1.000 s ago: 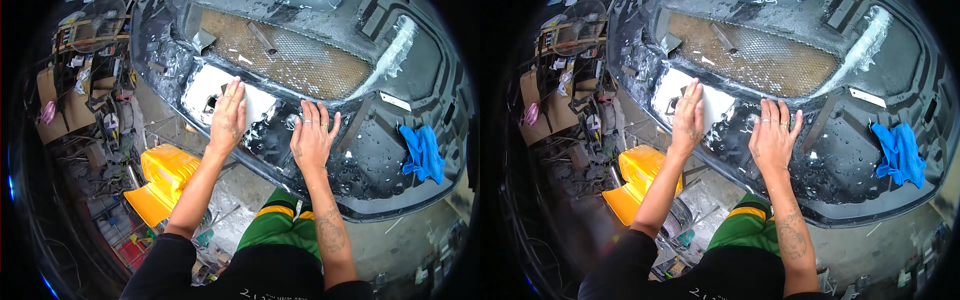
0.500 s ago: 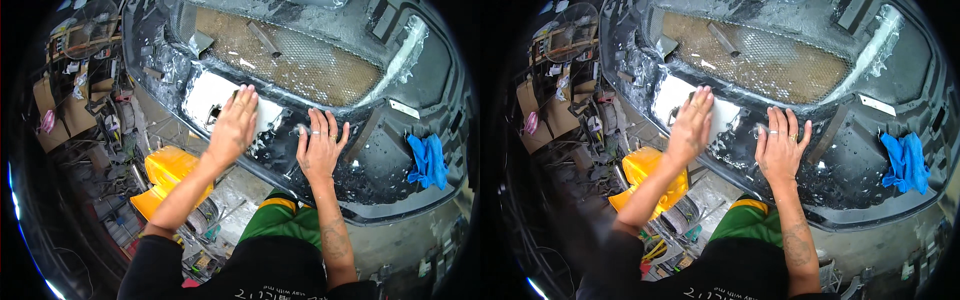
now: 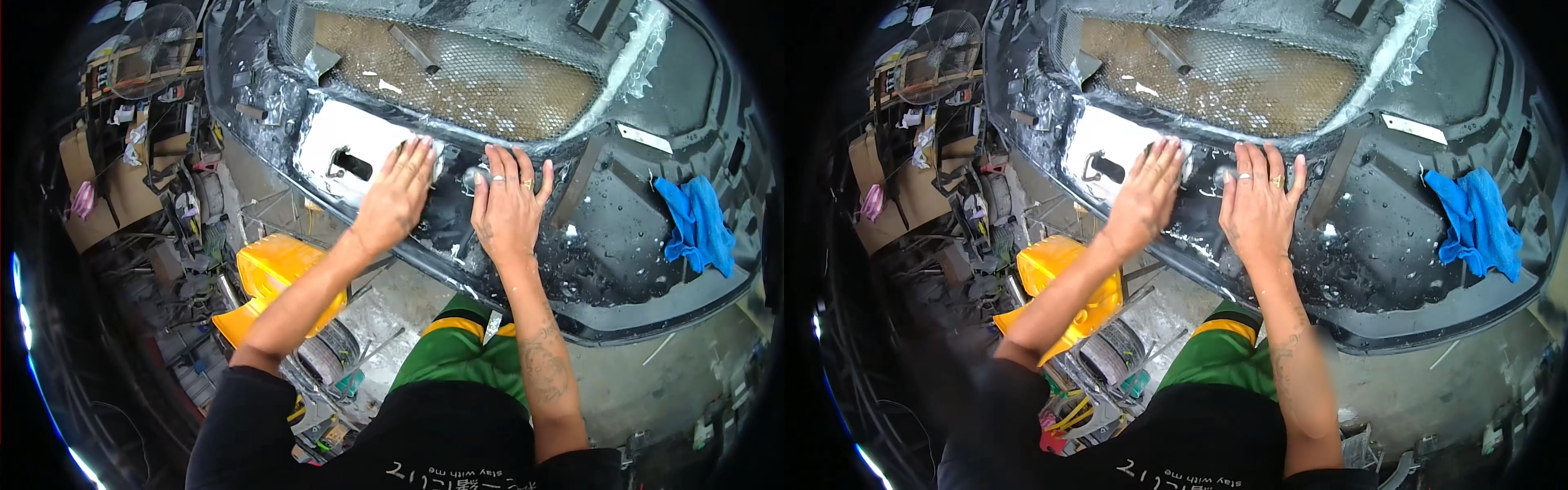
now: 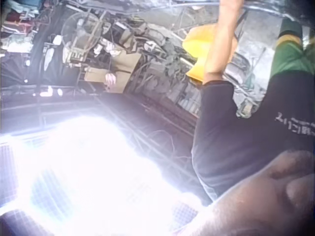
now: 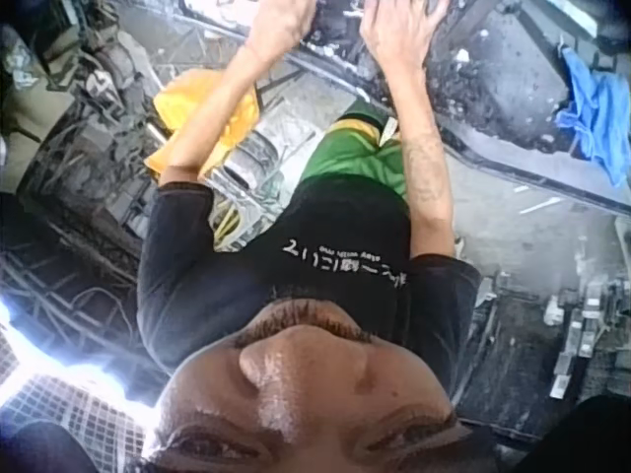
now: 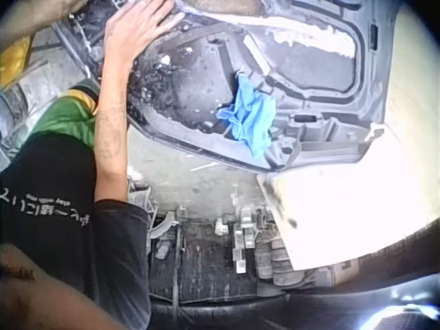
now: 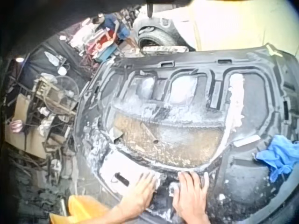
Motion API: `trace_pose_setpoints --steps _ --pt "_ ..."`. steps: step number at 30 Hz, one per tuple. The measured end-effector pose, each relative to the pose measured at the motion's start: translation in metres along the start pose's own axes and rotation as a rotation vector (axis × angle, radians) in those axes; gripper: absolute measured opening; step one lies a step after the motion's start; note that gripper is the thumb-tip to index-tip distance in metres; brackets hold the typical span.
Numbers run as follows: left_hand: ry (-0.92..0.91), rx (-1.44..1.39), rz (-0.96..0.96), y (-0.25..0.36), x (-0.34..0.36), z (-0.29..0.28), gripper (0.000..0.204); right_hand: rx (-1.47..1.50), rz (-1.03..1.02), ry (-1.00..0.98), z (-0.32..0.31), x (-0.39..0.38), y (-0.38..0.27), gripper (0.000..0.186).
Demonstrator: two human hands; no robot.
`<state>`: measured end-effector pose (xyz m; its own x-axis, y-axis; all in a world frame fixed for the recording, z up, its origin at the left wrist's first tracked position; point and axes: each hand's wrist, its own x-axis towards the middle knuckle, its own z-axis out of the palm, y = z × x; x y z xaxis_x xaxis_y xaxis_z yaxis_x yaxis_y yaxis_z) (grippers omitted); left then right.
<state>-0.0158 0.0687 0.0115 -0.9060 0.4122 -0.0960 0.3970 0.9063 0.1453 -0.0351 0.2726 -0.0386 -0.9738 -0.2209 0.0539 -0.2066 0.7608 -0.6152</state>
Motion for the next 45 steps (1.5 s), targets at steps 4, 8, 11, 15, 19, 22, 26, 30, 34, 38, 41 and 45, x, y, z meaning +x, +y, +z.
trace_pose_setpoints --steps 4,8,11,15,19,22,26,30,34,38,41,45 --pt "0.033 0.032 0.029 -0.017 0.012 -0.010 0.049 -0.011 -0.025 0.036 -0.002 0.001 0.001 0.040" --pt "0.027 -0.047 0.005 0.028 -0.012 0.013 0.048 -0.049 -0.026 0.057 0.001 0.000 0.004 0.039" --pt "0.101 -0.017 0.026 0.002 0.022 -0.004 0.051 -0.061 -0.079 0.086 -0.003 0.000 0.000 0.039" --pt "0.044 0.002 0.005 0.040 -0.029 0.014 0.047 -0.041 -0.042 0.114 0.003 -0.002 -0.001 0.036" --pt "0.108 0.033 0.077 0.001 0.018 0.005 0.048 -0.107 -0.086 0.115 0.001 0.002 0.002 0.036" --pt "0.107 0.085 -0.023 0.023 -0.011 0.023 0.049 -0.084 -0.053 0.120 0.006 -0.001 0.001 0.037" --pt "0.022 0.088 0.104 0.005 -0.009 0.007 0.050 -0.078 -0.080 0.138 0.004 -0.001 0.001 0.034" --pt "0.110 0.058 -0.012 0.021 -0.005 0.015 0.047 -0.082 -0.044 0.111 0.005 -0.002 0.002 0.035" --pt "0.047 0.088 0.158 0.009 -0.018 0.013 0.046 -0.087 -0.082 0.183 0.005 -0.004 0.007 0.033" --pt "0.342 -0.022 -0.062 -0.032 0.034 -0.019 0.036 -0.081 -0.089 0.113 0.005 0.001 -0.012 0.037" --pt "0.506 -0.331 -0.179 -0.024 0.016 -0.062 0.028 -0.095 -0.072 0.123 0.005 -0.001 0.004 0.036" --pt "0.368 -0.518 -0.456 -0.014 -0.091 -0.106 0.030 -0.111 -0.082 0.126 0.005 -0.002 0.000 0.040"
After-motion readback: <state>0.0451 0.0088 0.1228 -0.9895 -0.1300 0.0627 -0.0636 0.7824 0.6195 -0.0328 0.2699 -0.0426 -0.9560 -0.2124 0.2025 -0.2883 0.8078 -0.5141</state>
